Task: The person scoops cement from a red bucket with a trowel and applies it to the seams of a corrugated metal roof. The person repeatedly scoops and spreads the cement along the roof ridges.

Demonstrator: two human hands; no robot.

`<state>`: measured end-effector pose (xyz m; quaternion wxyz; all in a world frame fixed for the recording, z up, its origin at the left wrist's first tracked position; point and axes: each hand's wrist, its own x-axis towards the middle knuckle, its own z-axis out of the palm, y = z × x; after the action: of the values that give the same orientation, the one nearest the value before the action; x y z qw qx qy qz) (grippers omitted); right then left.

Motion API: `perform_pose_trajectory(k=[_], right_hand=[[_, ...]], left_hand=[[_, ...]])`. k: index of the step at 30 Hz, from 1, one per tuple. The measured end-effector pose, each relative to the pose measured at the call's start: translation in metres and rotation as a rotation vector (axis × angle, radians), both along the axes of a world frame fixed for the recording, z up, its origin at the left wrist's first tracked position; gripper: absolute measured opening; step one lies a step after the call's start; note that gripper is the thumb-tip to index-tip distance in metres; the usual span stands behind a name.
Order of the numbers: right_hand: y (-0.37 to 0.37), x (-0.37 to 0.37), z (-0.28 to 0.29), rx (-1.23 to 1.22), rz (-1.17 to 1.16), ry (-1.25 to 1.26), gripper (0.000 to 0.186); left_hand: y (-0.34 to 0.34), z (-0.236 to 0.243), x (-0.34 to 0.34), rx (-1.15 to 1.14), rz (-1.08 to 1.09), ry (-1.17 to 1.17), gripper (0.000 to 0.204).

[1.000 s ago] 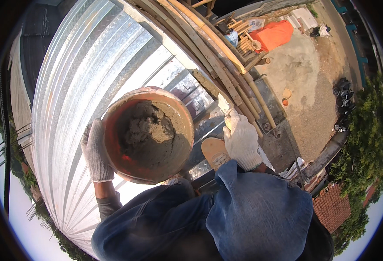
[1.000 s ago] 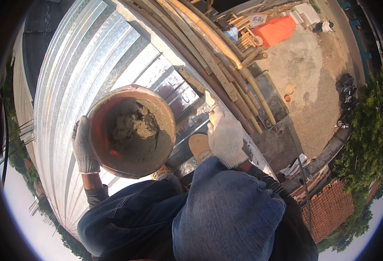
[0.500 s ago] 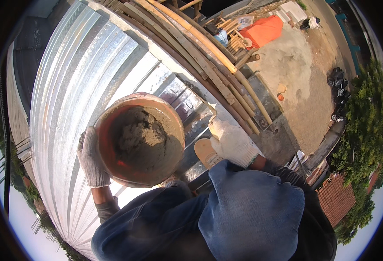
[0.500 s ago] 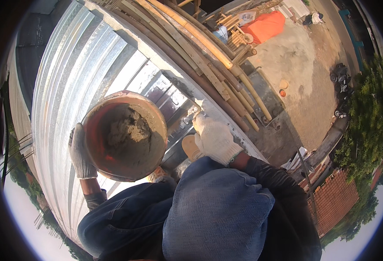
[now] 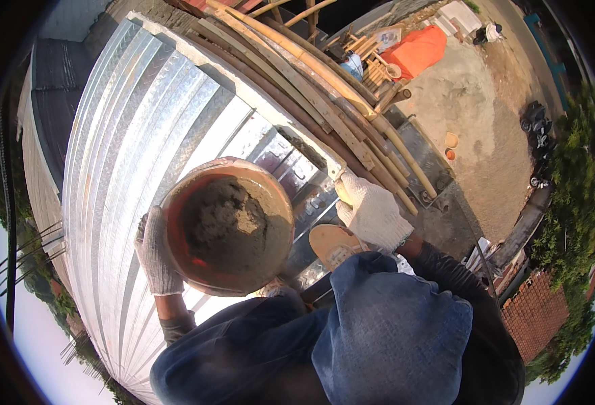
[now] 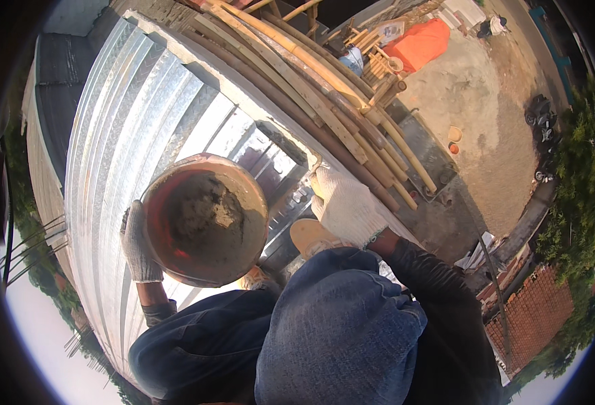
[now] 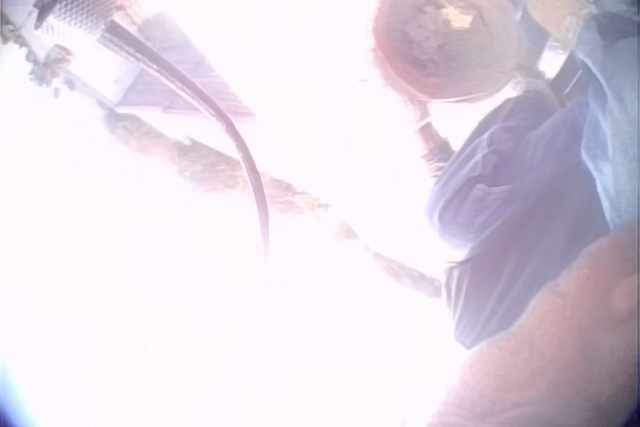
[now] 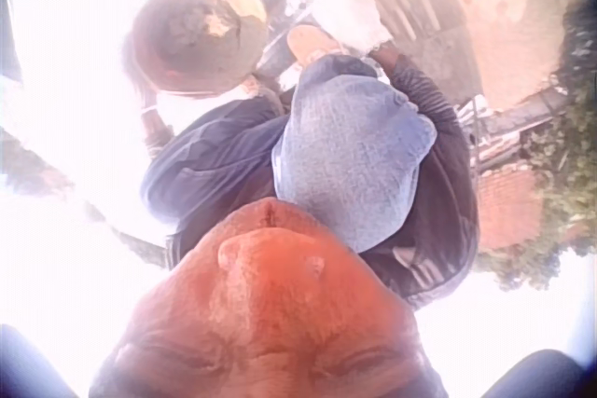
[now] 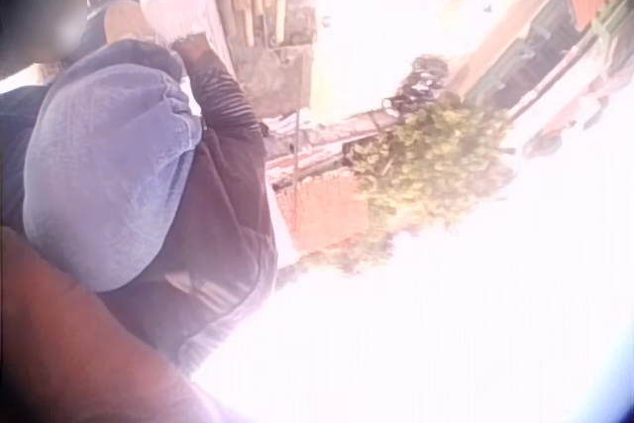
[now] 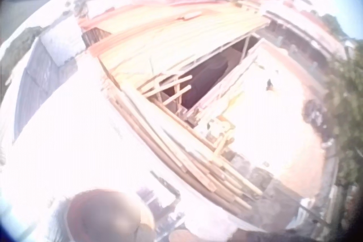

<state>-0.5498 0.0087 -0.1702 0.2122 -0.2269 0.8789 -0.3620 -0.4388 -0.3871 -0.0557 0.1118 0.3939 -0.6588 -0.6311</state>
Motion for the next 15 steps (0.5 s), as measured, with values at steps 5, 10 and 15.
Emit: perform_pose_trajectory(k=[5, 10, 15], right_hand=[[-0.011, 0.02, -0.02, -0.011, 0.029, 0.011, 0.034], [0.001, 0.016, 0.0, 0.062, 0.075, -0.102, 0.033], [0.032, 0.005, 0.034, 0.22, 0.138, -0.29, 0.032]], left_hand=[[0.017, 0.003, -0.009, 0.025, 0.049, 0.001, 0.023], [0.015, 0.008, -0.007, -0.008, 0.034, 0.007, 0.024], [0.013, 0.004, -0.008, 0.028, 0.026, 0.023, 0.025]])
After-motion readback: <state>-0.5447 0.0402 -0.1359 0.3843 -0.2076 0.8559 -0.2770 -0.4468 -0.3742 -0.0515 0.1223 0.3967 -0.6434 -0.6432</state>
